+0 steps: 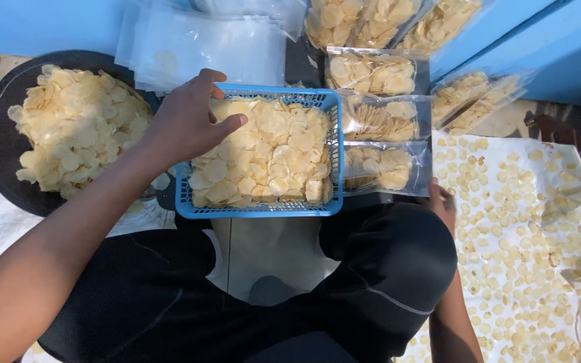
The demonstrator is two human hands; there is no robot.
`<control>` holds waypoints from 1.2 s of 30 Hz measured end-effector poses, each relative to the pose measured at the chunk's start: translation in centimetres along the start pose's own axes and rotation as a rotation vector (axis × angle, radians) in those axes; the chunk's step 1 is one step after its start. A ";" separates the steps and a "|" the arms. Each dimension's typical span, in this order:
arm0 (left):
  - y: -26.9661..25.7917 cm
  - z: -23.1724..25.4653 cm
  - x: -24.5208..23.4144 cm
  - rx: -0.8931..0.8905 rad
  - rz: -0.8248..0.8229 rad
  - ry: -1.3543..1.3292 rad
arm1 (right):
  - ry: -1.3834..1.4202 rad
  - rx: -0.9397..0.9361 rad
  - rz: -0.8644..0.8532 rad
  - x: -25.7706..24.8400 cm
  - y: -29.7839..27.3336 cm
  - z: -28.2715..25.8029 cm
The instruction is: Manually filling plastic bags with chips from a basket
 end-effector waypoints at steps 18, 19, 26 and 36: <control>2.6 -4.6 0.6 -0.227 -0.020 0.255 | -0.894 -0.926 -0.578 35.8 8.0 -22.4; 1.9 -4.4 0.0 -0.231 -0.004 0.264 | -0.879 -0.941 -0.577 36.0 6.0 -23.2; 0.6 -4.9 -1.3 -0.201 -0.003 0.182 | -0.731 -0.642 -0.765 38.0 3.1 -20.6; 0.9 -5.4 -1.4 -0.189 0.043 0.216 | -0.176 -0.335 -0.718 38.0 11.9 -14.7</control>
Point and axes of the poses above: each hand's wrist, its own y-axis towards the middle knuckle, its own x-axis out of the palm, z = x × y, the point moved 4 cm from there along y, towards the middle knuckle, and after that the axes turned 15 degrees about -x, right-handed, at the moved point
